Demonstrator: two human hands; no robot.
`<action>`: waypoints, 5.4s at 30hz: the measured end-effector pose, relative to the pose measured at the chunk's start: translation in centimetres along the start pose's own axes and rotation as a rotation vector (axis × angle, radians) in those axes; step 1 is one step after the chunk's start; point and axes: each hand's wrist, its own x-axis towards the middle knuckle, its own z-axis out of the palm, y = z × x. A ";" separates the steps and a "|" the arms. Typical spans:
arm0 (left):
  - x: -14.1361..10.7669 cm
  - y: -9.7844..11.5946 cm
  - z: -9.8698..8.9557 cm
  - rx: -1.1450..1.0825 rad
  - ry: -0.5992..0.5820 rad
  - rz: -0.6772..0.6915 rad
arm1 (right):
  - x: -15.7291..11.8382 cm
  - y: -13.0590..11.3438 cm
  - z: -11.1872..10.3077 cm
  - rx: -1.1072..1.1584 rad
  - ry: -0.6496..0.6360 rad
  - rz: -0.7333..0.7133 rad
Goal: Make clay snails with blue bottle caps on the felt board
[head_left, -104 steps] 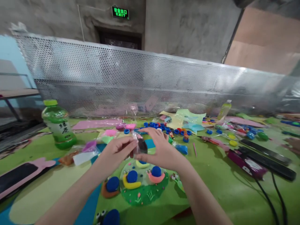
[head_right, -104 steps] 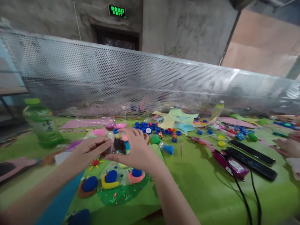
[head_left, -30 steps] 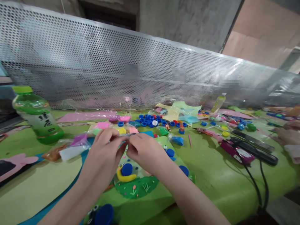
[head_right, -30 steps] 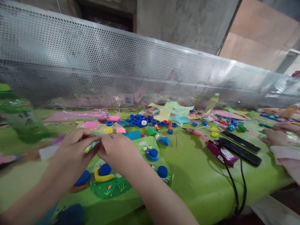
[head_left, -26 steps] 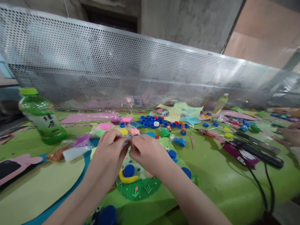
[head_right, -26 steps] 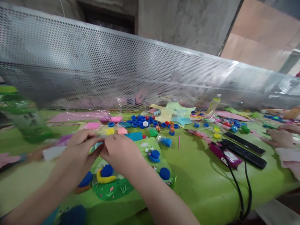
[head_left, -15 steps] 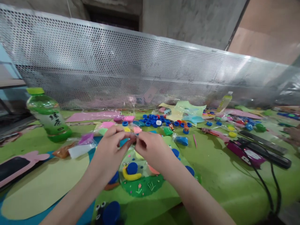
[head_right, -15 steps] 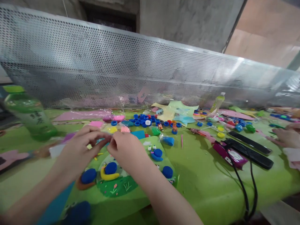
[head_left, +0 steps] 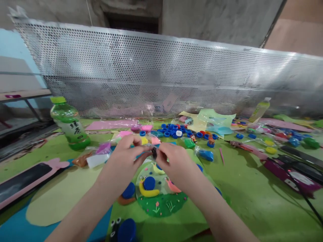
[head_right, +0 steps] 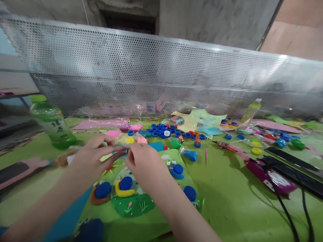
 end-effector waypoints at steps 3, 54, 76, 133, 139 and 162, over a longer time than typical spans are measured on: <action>-0.2 0.3 0.2 0.126 -0.016 0.093 | 0.1 -0.1 0.1 -0.040 -0.007 -0.018; 0.0 0.8 0.2 -0.339 0.047 -0.323 | -0.4 -0.3 -1.6 0.515 -0.290 0.052; 0.2 1.8 -0.8 -0.219 0.115 -0.417 | -0.4 -0.4 0.1 0.382 -0.282 -0.133; 0.1 0.5 -2.2 0.018 0.323 -0.282 | -0.2 -0.1 -0.7 0.133 -0.202 -0.196; 0.5 -1.5 -2.9 -0.028 0.176 -0.300 | 0.3 1.6 -1.5 -0.054 -0.107 0.082; -4.2 -3.0 -1.0 0.047 -0.154 0.335 | -0.2 0.0 0.6 0.285 -0.347 0.163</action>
